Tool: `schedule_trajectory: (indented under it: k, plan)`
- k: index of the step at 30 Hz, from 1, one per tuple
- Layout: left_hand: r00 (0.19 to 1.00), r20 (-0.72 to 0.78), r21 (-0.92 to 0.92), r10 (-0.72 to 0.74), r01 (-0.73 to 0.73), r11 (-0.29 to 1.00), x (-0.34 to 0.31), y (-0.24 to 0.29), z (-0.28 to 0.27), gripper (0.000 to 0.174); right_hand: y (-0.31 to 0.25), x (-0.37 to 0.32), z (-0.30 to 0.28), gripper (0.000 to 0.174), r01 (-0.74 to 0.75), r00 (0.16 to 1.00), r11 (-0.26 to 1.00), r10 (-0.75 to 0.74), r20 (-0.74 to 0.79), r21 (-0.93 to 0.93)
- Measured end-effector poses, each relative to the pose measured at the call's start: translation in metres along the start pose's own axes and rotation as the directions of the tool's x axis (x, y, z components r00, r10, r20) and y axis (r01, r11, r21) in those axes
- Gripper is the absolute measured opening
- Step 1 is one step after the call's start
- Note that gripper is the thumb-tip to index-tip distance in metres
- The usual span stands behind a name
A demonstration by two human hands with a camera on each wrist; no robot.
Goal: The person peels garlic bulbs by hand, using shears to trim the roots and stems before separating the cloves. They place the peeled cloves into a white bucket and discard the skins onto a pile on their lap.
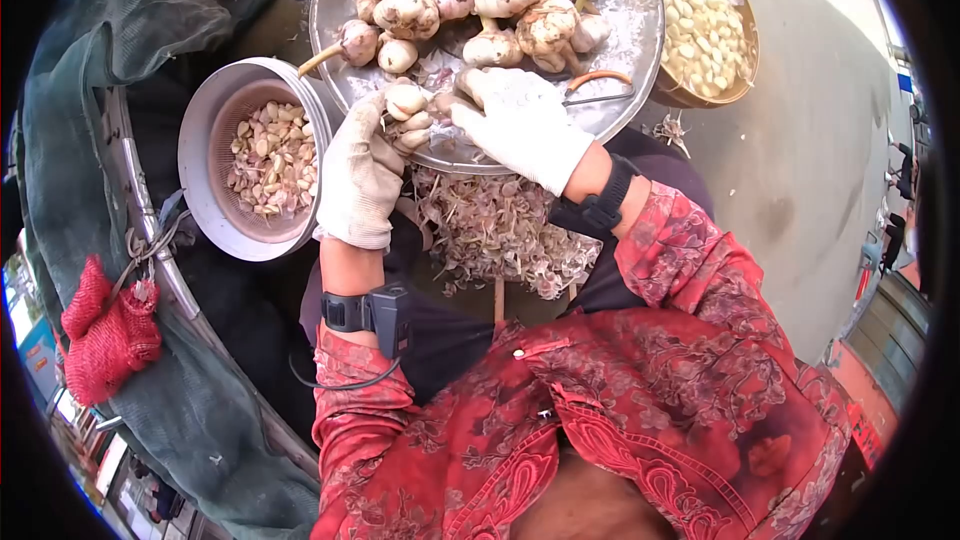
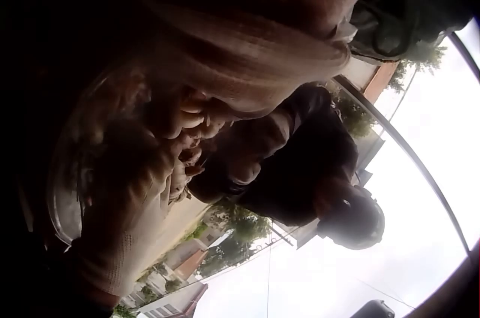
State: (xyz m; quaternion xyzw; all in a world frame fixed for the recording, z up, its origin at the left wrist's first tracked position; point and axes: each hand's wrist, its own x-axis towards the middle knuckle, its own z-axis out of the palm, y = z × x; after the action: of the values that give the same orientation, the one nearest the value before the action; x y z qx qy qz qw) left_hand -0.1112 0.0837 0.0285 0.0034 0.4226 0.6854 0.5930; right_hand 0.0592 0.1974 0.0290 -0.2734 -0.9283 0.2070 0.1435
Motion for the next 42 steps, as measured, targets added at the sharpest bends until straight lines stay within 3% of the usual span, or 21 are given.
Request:
schedule_trajectory:
  k: [2, 4, 5, 6, 7, 9, 15, 22, 24, 27, 31, 33, 36, 37, 39, 42]
  plan:
    - [0.998, 0.065, 0.067, 0.015, -0.019, 0.998, -0.003, 0.002, 0.006, 0.026, 0.002, 0.001, -0.005, 0.027, 0.239, 0.971, 0.960, -0.233, 0.053, -0.150]
    - [0.999, 0.053, 0.157, 0.001, -0.010, 0.987, -0.005, 0.004, 0.011, 0.027, 0.005, 0.006, -0.007, 0.028, 0.249, 0.968, 0.961, -0.250, 0.008, -0.124]
    - [1.000, 0.023, 0.218, 0.017, -0.022, 0.976, -0.008, 0.004, 0.020, 0.027, 0.006, 0.010, -0.007, 0.030, 0.007, 0.992, 0.993, -0.023, 0.124, 0.122]
    - [0.999, -0.005, 0.279, 0.034, -0.031, 0.960, -0.010, 0.003, 0.024, 0.028, 0.004, 0.013, -0.007, 0.032, -0.263, 0.943, 0.909, 0.170, 0.287, 0.323]
    - [0.999, -0.006, 0.278, 0.033, -0.030, 0.960, -0.011, 0.004, 0.023, 0.028, 0.002, 0.016, -0.008, 0.032, -0.264, 0.942, 0.909, 0.171, 0.288, 0.323]
    - [0.998, 0.053, 0.356, -0.019, -0.001, 0.935, -0.010, 0.005, 0.018, 0.034, -0.005, 0.022, -0.011, 0.041, -0.408, 0.907, 0.689, 0.230, 0.353, 0.599]
    - [0.997, 0.062, 0.310, -0.045, 0.024, 0.950, -0.015, 0.008, 0.025, 0.033, -0.017, 0.027, -0.027, 0.046, -0.456, 0.886, 0.585, 0.225, 0.406, 0.671]
    - [0.994, 0.105, 0.270, 0.010, -0.038, 0.962, -0.015, 0.007, 0.016, 0.032, -0.016, 0.025, -0.017, 0.047, -0.374, 0.918, 0.644, 0.155, 0.365, 0.668]
    - [0.996, 0.086, 0.235, 0.026, -0.045, 0.971, -0.017, 0.007, 0.023, 0.033, -0.018, 0.024, -0.016, 0.048, -0.296, 0.951, 0.689, 0.147, 0.273, 0.662]
    - [0.996, 0.087, 0.361, 0.012, -0.042, 0.932, -0.014, 0.008, 0.015, 0.034, -0.019, 0.024, -0.018, 0.043, -0.279, 0.949, 0.733, 0.111, 0.295, 0.620]
    - [0.997, 0.065, 0.274, 0.030, -0.047, 0.961, -0.016, 0.005, 0.020, 0.034, -0.018, 0.023, -0.011, 0.043, -0.309, 0.942, 0.702, 0.133, 0.307, 0.642]
    - [0.999, 0.040, 0.433, 0.026, -0.041, 0.900, -0.015, 0.003, 0.012, 0.034, -0.020, 0.023, -0.013, 0.048, -0.331, 0.932, 0.739, 0.161, 0.324, 0.586]
    - [0.999, 0.036, 0.412, 0.013, -0.027, 0.911, -0.015, 0.001, 0.013, 0.034, -0.024, 0.024, -0.022, 0.055, -0.362, 0.901, 0.784, 0.156, 0.404, 0.505]
    - [0.999, -0.033, 0.463, -0.019, 0.033, 0.886, -0.015, 0.004, 0.015, 0.034, -0.022, 0.024, -0.021, 0.055, -0.364, 0.901, 0.783, 0.158, 0.405, 0.504]
    - [1.000, -0.006, 0.471, -0.011, 0.013, 0.882, -0.015, 0.000, 0.013, 0.034, -0.016, 0.023, -0.016, 0.058, -0.319, 0.911, 0.827, 0.133, 0.391, 0.462]
    - [1.000, 0.012, 0.453, -0.006, 0.000, 0.892, -0.019, 0.004, 0.022, 0.033, -0.016, 0.024, -0.018, 0.057, -0.319, 0.914, 0.792, 0.110, 0.391, 0.521]
